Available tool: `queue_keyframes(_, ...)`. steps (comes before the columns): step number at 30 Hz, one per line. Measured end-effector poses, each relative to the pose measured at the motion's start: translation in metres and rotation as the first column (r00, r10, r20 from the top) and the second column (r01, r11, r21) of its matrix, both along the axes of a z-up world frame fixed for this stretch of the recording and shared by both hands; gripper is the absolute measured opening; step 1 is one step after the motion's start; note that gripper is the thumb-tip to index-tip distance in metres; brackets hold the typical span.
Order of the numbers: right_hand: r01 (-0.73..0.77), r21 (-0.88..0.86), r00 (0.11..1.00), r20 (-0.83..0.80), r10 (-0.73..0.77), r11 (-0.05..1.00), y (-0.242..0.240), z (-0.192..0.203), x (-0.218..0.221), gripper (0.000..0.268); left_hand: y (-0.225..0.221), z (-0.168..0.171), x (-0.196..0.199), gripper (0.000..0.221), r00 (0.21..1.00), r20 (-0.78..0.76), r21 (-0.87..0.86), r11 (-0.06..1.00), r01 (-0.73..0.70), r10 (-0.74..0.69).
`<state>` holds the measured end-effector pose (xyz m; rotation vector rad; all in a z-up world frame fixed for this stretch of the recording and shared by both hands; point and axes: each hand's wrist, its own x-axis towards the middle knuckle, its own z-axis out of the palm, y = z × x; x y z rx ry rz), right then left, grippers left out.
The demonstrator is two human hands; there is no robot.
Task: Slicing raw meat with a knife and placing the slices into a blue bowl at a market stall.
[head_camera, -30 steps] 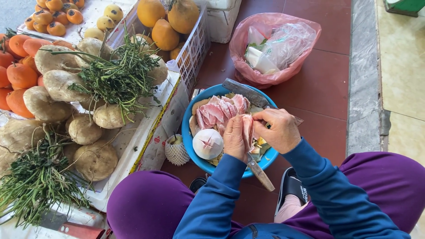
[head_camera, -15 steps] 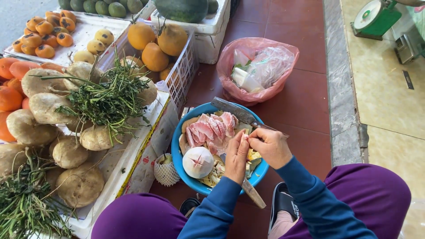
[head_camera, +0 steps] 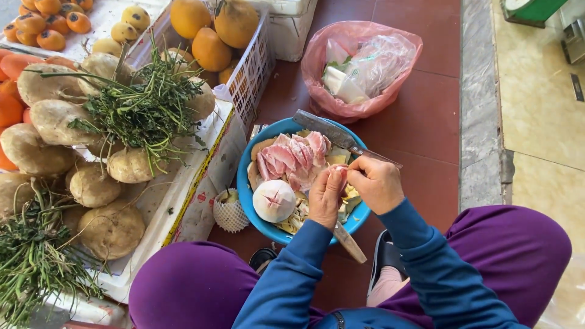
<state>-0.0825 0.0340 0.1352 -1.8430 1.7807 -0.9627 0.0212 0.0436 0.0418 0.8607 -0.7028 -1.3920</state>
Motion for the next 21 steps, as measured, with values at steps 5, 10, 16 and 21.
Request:
queue_keyframes(5,0.017,-0.057,0.998,0.056,-0.014,0.998,0.000,-0.003,0.002,0.008,-0.001,0.011,0.007,0.032,1.000,-0.013,0.013,1.000,0.011,-0.011)
queue_keyframes(10,0.020,-0.034,0.974,0.226,-0.011,0.999,0.005,-0.001,0.006,0.012,0.004,0.031,0.016,0.032,0.993,-0.119,0.082,0.996,0.019,-0.009)
queue_keyframes(16,-0.010,-0.021,0.952,0.306,0.016,1.000,0.010,0.000,0.008,0.013,0.002,0.025,0.015,0.033,0.981,-0.189,0.056,0.997,0.044,-0.032)
queue_keyframes(21,0.057,-0.002,0.995,0.085,-0.057,0.998,0.003,-0.026,0.001,0.008,-0.003,0.031,0.019,0.027,0.970,-0.238,0.124,0.992,-0.009,0.039)
